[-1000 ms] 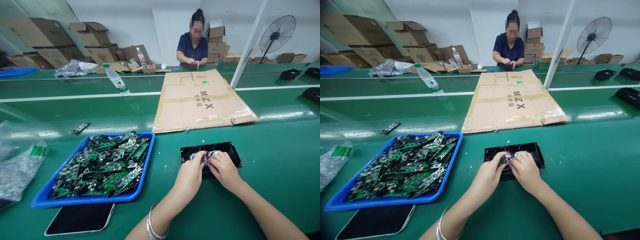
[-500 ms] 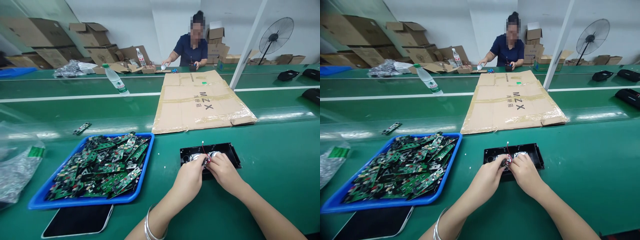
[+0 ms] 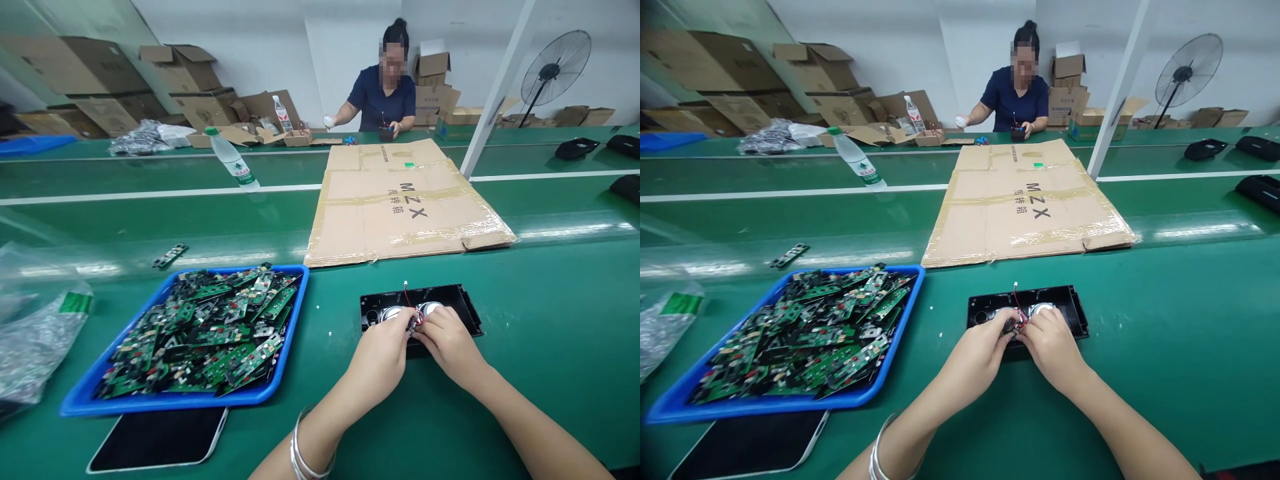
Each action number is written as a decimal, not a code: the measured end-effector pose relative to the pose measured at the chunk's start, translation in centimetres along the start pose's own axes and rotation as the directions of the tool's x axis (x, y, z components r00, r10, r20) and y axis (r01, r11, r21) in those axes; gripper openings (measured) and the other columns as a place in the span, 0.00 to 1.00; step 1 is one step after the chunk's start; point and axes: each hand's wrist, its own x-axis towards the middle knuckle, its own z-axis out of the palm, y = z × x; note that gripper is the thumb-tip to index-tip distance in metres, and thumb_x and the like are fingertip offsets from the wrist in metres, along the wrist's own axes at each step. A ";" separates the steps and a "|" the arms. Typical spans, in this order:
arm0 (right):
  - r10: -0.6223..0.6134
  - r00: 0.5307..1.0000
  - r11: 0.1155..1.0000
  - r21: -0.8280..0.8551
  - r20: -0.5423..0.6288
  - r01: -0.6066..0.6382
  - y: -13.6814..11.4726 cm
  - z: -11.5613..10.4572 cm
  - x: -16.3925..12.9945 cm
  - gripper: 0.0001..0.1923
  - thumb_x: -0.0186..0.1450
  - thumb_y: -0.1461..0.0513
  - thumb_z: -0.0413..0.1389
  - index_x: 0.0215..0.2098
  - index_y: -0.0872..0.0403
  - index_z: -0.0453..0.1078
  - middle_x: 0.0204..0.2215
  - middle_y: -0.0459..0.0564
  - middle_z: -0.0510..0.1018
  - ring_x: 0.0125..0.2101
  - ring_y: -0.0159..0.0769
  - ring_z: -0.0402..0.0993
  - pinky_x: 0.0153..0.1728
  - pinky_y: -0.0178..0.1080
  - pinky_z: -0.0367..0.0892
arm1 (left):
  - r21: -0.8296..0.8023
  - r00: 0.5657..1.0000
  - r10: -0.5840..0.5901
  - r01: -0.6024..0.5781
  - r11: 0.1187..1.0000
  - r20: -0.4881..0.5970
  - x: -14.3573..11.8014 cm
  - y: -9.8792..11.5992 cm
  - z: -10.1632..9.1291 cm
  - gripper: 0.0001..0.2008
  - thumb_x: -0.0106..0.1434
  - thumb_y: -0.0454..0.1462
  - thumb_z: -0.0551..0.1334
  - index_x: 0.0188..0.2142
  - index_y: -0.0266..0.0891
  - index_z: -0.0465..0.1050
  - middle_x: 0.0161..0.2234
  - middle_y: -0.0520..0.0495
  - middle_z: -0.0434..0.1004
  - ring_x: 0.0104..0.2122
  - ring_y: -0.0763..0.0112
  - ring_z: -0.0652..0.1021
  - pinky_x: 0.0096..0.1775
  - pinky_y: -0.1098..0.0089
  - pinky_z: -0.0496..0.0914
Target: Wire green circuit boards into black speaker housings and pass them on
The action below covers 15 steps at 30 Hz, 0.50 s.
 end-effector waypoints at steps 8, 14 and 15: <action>0.110 0.994 0.989 0.102 0.015 -0.110 0.6 0.1 -0.4 0.12 0.70 0.55 0.46 0.43 0.54 0.65 0.37 0.52 0.70 0.38 0.40 0.65 0.36 0.42 0.61 | -0.110 0.990 0.137 -0.133 0.985 0.034 -0.2 -0.2 -1.2 0.15 0.63 0.27 0.47 0.43 0.43 0.64 0.40 0.50 0.74 0.36 0.69 0.74 0.36 0.73 0.66; 0.096 0.995 0.988 0.118 0.004 -0.096 0.4 0.2 -0.3 0.10 0.70 0.58 0.46 0.37 0.55 0.66 0.34 0.51 0.70 0.37 0.39 0.64 0.36 0.43 0.62 | -0.158 0.996 0.085 -0.083 0.984 0.002 -0.2 0.0 -1.4 0.13 0.64 0.29 0.47 0.44 0.43 0.63 0.35 0.51 0.73 0.32 0.70 0.74 0.33 0.74 0.66; 0.100 0.995 0.989 0.111 0.008 -0.101 0.4 0.2 -0.2 0.11 0.70 0.58 0.47 0.37 0.55 0.66 0.35 0.52 0.70 0.37 0.40 0.64 0.37 0.43 0.63 | -0.161 0.998 0.067 -0.066 0.985 -0.001 -0.3 0.0 -1.4 0.14 0.64 0.29 0.47 0.44 0.43 0.63 0.34 0.50 0.73 0.32 0.69 0.74 0.32 0.74 0.66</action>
